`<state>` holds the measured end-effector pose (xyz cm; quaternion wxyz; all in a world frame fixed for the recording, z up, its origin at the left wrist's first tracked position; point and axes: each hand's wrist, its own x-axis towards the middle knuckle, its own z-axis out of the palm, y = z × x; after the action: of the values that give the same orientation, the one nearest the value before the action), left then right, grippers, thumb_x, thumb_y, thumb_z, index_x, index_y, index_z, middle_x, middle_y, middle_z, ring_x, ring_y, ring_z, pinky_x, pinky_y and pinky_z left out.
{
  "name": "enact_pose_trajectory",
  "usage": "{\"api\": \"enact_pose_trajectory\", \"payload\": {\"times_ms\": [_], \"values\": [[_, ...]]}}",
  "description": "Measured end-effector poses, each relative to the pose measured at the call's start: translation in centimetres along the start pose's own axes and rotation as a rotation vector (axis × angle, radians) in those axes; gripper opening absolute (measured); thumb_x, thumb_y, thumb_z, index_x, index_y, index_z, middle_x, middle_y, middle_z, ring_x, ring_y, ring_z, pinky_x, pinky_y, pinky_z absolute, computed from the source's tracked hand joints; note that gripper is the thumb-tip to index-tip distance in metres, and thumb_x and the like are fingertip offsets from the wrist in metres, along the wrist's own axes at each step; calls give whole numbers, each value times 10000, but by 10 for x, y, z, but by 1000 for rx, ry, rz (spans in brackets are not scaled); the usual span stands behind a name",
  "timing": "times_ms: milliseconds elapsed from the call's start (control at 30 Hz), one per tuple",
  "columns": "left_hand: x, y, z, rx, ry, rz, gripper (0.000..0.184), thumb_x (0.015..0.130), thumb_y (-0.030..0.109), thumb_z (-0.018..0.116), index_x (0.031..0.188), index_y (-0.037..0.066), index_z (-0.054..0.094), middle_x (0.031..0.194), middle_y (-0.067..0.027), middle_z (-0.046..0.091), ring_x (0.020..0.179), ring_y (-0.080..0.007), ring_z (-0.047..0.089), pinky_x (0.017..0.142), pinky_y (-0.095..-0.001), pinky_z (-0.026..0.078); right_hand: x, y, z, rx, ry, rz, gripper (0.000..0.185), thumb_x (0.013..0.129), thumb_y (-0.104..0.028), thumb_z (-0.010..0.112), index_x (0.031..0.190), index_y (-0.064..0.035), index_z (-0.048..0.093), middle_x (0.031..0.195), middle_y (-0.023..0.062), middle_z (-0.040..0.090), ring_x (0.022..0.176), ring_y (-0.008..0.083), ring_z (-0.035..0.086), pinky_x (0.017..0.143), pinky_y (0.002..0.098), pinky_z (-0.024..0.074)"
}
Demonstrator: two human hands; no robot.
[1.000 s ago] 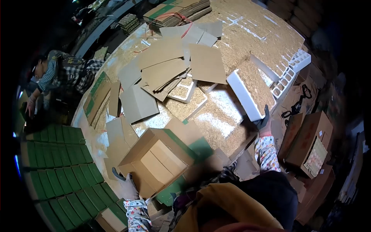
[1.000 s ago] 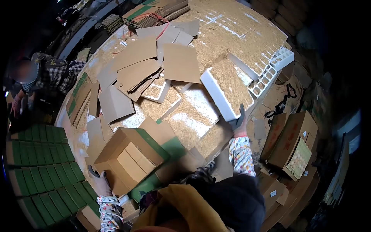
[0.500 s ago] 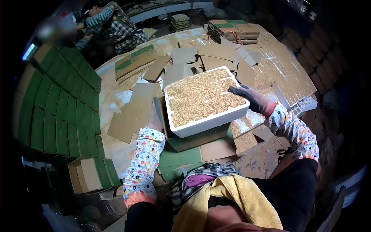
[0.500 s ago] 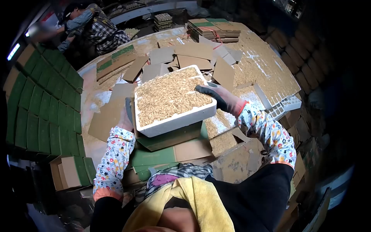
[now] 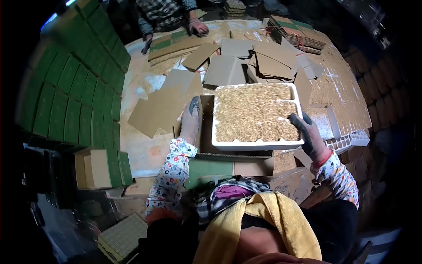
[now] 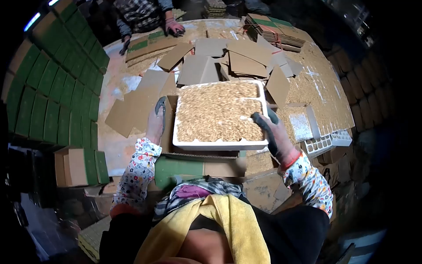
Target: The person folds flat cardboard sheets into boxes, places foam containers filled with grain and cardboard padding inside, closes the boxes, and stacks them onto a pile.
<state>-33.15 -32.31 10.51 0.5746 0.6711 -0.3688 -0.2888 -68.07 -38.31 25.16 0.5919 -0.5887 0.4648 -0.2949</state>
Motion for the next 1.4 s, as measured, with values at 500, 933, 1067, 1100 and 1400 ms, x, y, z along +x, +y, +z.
{"api": "enact_pose_trajectory", "payload": {"times_ms": [500,933,1067,1100,1400], "values": [[-30,16,-9,-271,-122,-201,512,871,29,507,1355,8,338,1284,-133,459,1141,-218,494,964,-313,417,55,80,69,-1239,-312,-90,406,909,-344,471,1049,35,520,913,224,642,836,348,636,734,418,501],[-28,23,0,204,-46,-204,587,825,36,606,1335,-64,334,1244,-162,503,1050,-219,537,882,-313,457,230,219,-166,-1186,410,166,710,755,-193,616,1394,-107,316,1334,189,387,1291,373,306,1079,480,232],[-30,20,6,-72,75,-311,664,817,72,653,1357,-84,298,1270,-197,471,1070,-210,527,889,-279,454,237,207,-168,-1201,392,-478,456,830,-87,487,1279,-12,456,1252,184,500,1188,336,467,1017,435,340],[-32,21,6,-79,82,-301,667,818,81,655,1355,-87,296,1272,-201,467,1085,-217,518,901,-285,446,222,176,-162,-1087,447,-546,437,832,-81,502,1260,5,471,1220,179,530,1155,319,500,990,402,377],[-49,71,-8,701,145,539,856,760,373,704,1376,-19,257,1339,-268,314,1225,-464,320,1014,-499,310,75,42,-5,172,81,-214,426,831,-102,569,1228,36,499,985,122,626,938,171,582,810,295,461]]}}
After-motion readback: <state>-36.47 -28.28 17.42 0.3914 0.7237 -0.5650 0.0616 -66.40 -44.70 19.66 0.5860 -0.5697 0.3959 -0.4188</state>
